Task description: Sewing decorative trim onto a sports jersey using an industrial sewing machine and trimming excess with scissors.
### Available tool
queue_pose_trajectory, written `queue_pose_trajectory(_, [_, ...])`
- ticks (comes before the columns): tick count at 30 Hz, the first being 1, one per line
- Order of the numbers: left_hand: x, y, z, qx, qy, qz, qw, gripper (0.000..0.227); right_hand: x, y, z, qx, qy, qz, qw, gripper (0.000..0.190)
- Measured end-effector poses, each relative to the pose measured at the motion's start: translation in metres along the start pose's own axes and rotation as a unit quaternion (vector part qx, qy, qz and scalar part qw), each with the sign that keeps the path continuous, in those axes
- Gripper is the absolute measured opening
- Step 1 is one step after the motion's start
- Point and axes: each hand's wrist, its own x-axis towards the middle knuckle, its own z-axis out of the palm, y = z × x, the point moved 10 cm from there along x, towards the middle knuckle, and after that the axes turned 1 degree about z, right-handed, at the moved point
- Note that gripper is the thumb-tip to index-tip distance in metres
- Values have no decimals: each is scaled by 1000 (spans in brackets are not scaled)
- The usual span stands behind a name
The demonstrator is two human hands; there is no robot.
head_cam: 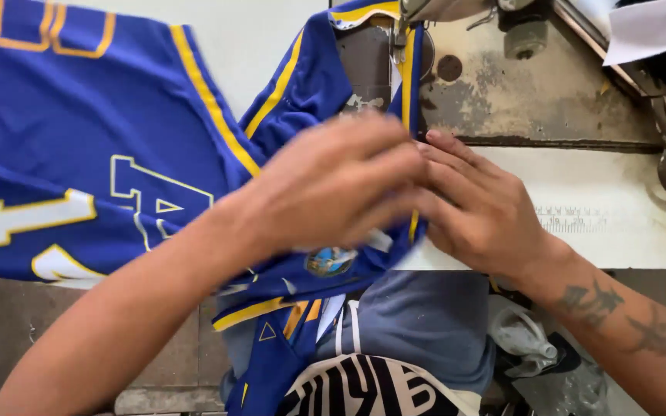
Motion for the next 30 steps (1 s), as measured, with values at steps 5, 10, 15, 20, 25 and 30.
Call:
queue_pose_trajectory(5, [-22, -24, 3, 299, -21, 21, 954, 35, -10, 4, -7, 20, -18, -19, 999, 41])
queue_pose_trajectory(10, [-20, -30, -10, 288, -21, 23, 957, 34, 4, 5, -10, 15, -17, -14, 1000, 33])
queue_pose_trajectory(15, [-14, -45, -20, 278, -16, 28, 960, 35, 11, 20, -7, 16, -27, -8, 999, 30])
queue_pose_trajectory(20, [-12, -49, -22, 279, -15, 34, 959, 35, 14, 23, -7, 12, -14, -2, 1000, 26])
queue_pose_trajectory(25, [-11, -48, -24, 281, -10, 40, 959, 32, 15, 21, -7, 8, -20, 0, 1000, 28])
queue_pose_trajectory(30, [-12, -51, -28, 297, -13, 50, 953, 29, 17, 25, -4, 3, -38, -1, 999, 30])
